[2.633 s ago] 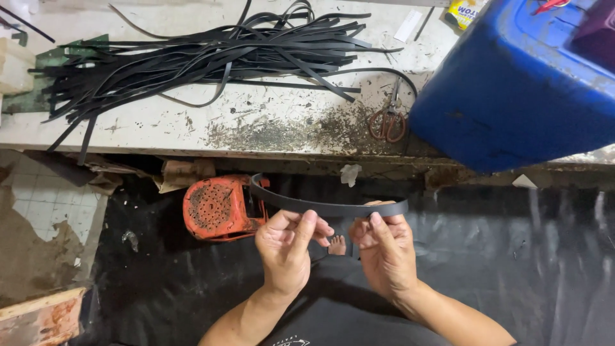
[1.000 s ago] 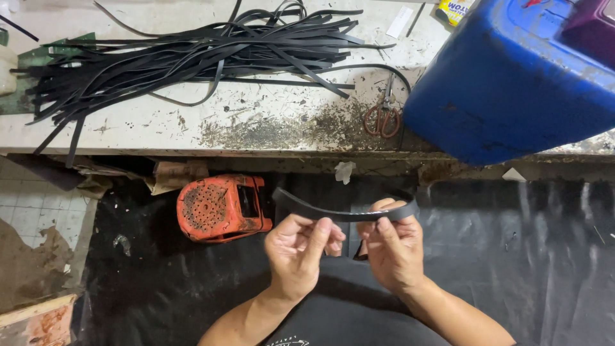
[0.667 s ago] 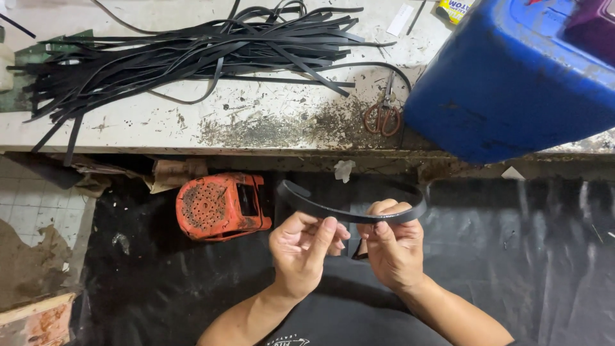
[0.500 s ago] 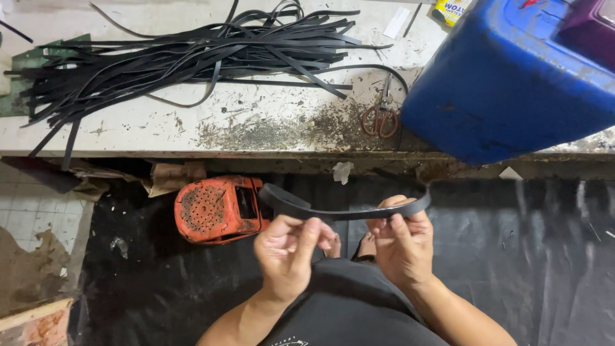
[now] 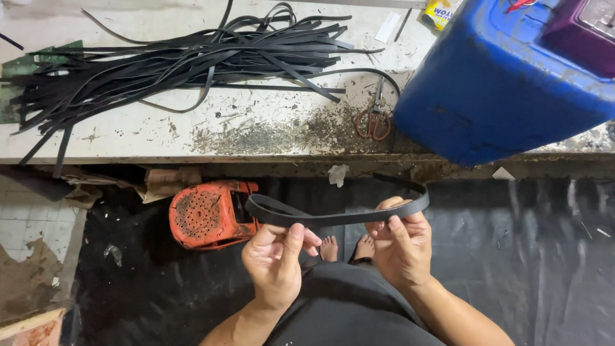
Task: Applying edge paint to leather components and long strips using a manual applicator tool.
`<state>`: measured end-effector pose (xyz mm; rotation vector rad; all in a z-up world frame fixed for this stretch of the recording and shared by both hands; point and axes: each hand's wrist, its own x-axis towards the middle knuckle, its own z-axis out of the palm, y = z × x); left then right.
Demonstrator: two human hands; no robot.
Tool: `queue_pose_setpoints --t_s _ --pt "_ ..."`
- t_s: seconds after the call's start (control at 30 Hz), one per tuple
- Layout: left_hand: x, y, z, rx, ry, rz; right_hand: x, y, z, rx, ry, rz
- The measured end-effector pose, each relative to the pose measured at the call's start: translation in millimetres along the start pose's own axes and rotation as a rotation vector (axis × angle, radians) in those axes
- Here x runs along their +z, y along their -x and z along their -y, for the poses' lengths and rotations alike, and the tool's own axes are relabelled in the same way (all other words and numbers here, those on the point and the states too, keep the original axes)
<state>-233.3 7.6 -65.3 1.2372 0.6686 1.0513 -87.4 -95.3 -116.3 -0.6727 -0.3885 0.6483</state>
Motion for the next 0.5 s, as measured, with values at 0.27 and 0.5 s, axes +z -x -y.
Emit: queue_pose_setpoints --t_s 0.27,0.5 --pt "9 4 1 -0.018 0.128 0.044 15 0 1 -0.034 0.032 0.079" --pt "-4 6 14 -0.019 0.173 -0.09 0 -1 1 -0.028 0.01 -0.01"
